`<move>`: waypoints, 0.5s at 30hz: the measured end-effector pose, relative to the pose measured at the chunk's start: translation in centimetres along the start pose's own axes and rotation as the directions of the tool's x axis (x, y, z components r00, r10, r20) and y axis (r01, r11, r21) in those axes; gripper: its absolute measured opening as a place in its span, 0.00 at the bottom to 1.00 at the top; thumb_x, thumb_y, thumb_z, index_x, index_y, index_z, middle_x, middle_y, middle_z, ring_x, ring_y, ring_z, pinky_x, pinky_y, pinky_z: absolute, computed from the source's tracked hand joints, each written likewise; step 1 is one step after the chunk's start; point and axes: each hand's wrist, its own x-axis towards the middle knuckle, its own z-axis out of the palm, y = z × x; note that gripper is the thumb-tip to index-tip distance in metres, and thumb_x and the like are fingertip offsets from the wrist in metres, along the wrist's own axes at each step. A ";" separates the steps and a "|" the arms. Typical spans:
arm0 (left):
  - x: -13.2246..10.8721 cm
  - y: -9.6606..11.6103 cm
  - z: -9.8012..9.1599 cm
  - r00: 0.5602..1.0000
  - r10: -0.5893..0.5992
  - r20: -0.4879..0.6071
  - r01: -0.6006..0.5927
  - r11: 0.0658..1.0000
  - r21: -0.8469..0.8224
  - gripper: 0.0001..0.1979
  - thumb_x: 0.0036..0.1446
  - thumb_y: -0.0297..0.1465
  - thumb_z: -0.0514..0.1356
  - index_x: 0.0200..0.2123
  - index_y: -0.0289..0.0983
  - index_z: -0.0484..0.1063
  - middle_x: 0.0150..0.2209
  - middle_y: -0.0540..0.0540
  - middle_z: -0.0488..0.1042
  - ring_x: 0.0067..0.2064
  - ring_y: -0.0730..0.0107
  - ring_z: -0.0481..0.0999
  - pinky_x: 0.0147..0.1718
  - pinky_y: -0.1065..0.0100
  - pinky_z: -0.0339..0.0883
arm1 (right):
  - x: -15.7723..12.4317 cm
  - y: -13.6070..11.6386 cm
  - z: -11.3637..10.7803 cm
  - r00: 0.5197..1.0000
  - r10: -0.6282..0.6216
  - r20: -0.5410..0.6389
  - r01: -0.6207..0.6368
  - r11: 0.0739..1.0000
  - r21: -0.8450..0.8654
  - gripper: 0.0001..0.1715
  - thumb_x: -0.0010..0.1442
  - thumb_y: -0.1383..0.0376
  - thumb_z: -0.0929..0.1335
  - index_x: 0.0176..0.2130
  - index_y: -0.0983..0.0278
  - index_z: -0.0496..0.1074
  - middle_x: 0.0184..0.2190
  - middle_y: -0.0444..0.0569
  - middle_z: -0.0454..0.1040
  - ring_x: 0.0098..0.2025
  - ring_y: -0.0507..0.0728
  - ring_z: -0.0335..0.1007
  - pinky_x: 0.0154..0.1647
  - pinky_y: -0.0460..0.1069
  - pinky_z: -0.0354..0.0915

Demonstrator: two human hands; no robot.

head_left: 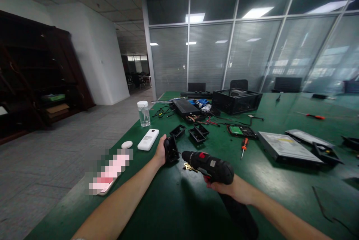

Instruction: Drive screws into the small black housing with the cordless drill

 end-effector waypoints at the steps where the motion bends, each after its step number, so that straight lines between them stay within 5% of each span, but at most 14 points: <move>1: 0.0 0.0 0.0 1.000 -0.002 -0.002 0.002 1.000 0.000 0.21 0.50 0.50 0.55 0.29 0.36 0.70 0.22 0.46 0.71 0.23 0.64 0.72 0.24 0.63 0.68 | 0.0 0.0 0.1 1.000 -0.005 0.004 0.005 1.000 -0.012 0.12 0.51 0.63 0.69 0.38 0.64 0.70 0.36 0.46 0.71 0.38 0.57 0.67 0.39 0.52 0.65; 15: 0.0 -0.1 -0.1 0.999 0.040 0.018 -0.039 0.999 -0.027 0.19 0.50 0.48 0.56 0.29 0.36 0.70 0.22 0.48 0.72 0.25 0.66 0.73 0.25 0.67 0.67 | 0.9 1.1 -0.7 0.997 -0.058 0.045 0.057 0.998 0.016 0.15 0.52 0.60 0.71 0.38 0.65 0.69 0.31 0.45 0.67 0.34 0.55 0.64 0.37 0.50 0.64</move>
